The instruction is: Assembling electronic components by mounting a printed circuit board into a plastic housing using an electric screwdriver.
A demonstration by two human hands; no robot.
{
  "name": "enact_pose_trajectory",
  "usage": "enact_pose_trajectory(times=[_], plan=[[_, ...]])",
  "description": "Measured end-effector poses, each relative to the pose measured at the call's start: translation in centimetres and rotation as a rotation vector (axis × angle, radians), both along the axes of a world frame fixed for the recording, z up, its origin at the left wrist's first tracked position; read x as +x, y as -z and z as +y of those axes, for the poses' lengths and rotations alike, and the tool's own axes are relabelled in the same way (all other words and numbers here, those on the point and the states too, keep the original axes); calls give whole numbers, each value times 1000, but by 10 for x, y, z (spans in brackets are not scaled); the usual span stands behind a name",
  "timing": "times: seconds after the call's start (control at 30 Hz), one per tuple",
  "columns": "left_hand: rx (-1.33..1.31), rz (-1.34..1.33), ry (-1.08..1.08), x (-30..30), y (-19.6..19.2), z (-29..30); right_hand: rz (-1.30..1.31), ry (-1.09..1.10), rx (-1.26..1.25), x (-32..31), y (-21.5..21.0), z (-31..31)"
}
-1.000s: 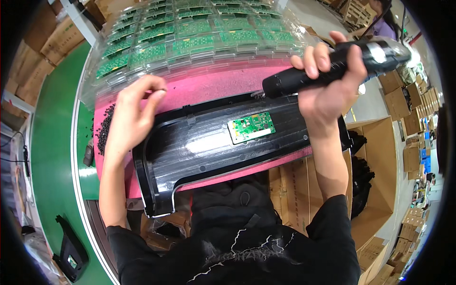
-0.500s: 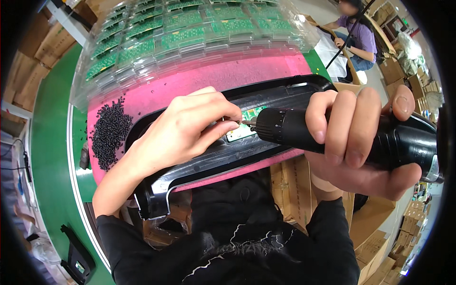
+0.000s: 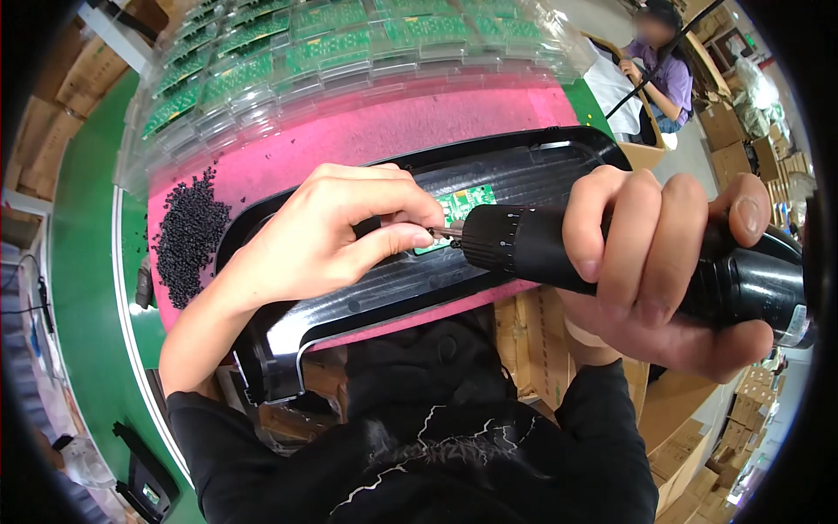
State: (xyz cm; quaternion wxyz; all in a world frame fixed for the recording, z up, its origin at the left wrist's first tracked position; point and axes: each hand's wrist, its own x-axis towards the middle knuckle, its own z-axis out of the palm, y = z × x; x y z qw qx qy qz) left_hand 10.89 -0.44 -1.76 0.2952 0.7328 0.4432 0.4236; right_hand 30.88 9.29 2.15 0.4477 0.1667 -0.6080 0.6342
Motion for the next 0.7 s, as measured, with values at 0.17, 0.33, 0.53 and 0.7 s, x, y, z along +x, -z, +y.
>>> enact_pose_trajectory(times=[0.17, 0.33, 0.53, 0.7], plan=[[-157, -37, 5, -1, 2, -5, -15, -17, 25, 0, 2, -2], [-212, -57, 91, 0, 4, -4, -36, -34, 51, 11, 4, -2], [-289, 96, 65, -7, 3, -2, -64, -43, 76, 10, 4, 12], [-153, 335, -120, -6, 6, -3, -122, 30, 49, 16, 6, 36]])
